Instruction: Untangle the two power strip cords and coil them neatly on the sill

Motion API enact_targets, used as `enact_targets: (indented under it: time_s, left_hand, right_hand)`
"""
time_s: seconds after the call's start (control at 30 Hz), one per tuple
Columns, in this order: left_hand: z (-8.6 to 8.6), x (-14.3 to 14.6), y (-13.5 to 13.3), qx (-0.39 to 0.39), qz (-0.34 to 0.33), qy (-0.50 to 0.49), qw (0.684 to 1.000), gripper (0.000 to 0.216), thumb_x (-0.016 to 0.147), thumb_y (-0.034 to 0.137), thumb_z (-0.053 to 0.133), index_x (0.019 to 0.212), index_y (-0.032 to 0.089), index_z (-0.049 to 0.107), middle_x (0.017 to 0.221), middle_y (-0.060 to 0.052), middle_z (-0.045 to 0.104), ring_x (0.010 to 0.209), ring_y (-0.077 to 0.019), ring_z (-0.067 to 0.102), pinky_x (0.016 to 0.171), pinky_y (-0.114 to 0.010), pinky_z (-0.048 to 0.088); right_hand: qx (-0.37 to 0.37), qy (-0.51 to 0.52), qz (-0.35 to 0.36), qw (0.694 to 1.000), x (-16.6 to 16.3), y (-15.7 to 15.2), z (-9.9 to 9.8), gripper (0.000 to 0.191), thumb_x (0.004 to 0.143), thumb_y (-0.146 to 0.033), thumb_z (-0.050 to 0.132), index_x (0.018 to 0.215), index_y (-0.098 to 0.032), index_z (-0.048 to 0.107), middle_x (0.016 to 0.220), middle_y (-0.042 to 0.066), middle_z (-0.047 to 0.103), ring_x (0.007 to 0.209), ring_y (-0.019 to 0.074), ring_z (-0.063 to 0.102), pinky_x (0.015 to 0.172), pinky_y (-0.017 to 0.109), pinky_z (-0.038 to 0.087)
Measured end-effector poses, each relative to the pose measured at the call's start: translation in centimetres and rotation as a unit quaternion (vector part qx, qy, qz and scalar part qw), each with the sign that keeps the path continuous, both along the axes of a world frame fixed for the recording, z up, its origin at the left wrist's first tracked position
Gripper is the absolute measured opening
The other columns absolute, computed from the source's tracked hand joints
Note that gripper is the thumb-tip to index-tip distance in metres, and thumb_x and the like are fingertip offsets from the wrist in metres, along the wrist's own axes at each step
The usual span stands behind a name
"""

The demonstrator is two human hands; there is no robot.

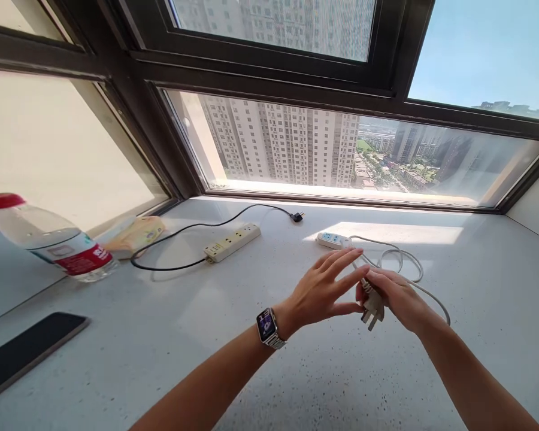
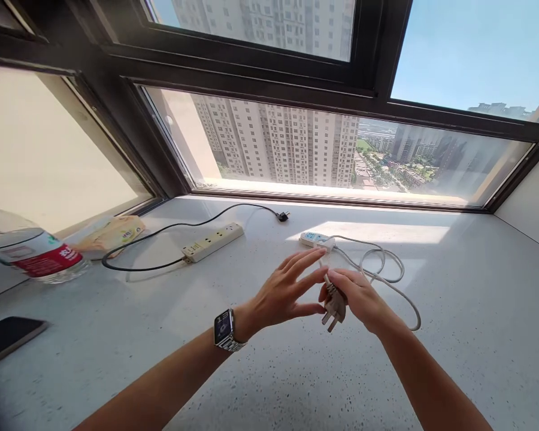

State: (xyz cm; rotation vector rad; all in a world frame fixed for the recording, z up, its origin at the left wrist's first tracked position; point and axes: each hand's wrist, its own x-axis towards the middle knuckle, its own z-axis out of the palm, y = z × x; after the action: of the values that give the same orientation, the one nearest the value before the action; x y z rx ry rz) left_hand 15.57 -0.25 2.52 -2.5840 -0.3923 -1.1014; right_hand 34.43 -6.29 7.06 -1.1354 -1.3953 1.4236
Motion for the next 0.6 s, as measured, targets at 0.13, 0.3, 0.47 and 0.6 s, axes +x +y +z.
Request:
enact_targets:
  time_s: [0.13, 0.3, 0.47, 0.6]
  left_hand:
    - [3.4, 1.9, -0.1, 0.047, -0.021, -0.115, 0.992, 0.061, 0.088, 0.067, 0.038, 0.13, 0.025, 0.054, 0.129, -0.015, 0.06, 0.124, -0.0266, 0.053, 0.099, -0.042, 0.046]
    - [5.1, 2.0, 0.1, -0.03, -0.049, -0.275, 0.96, 0.039, 0.092, 0.055, 0.048, 0.098, 0.021, 0.065, 0.08, -0.005, 0.069, 0.067, -0.0129, 0.061, 0.063, -0.025, 0.048]
    - [6.0, 1.8, -0.6, -0.35, 0.006, -0.417, 0.839, 0.04, 0.091, 0.05, 0.053, 0.075, 0.016, 0.066, 0.053, 0.003, 0.047, 0.047, -0.0078, 0.038, 0.045, -0.021, 0.031]
    - [7.1, 1.8, -0.9, -0.668, -0.144, -0.401, 0.61, 0.052, 0.078, 0.063, 0.063, 0.064, 0.014, 0.055, 0.051, 0.008, 0.027, 0.042, -0.0036, 0.02, 0.039, -0.018, 0.017]
  right_hand:
    - [0.023, 0.027, -0.025, 0.999, -2.1, -0.2, 3.9, 0.063, 0.08, -0.073, 0.045, 0.065, -0.015, 0.062, 0.051, 0.0, 0.051, 0.046, 0.0103, 0.044, 0.043, 0.022, 0.037]
    - [0.108, 0.029, -0.081, 0.99, -1.7, 0.3, 4.6, 0.069, 0.082, -0.076, 0.038, 0.077, -0.016, 0.071, 0.079, 0.008, 0.067, 0.079, 0.0189, 0.062, 0.07, 0.028, 0.048]
    - [0.189, 0.114, -0.233, 0.947, -2.5, 2.8, 2.9, 0.058, 0.082, -0.074, 0.045, 0.086, -0.02, 0.068, 0.099, 0.008, 0.068, 0.098, 0.0229, 0.06, 0.081, 0.033, 0.047]
    - [0.13, 0.218, -0.084, 0.964, -5.2, 4.8, 0.5, 0.066, 0.083, -0.079, 0.037, 0.103, -0.023, 0.065, 0.106, 0.007, 0.067, 0.101, 0.0218, 0.061, 0.086, 0.034, 0.047]
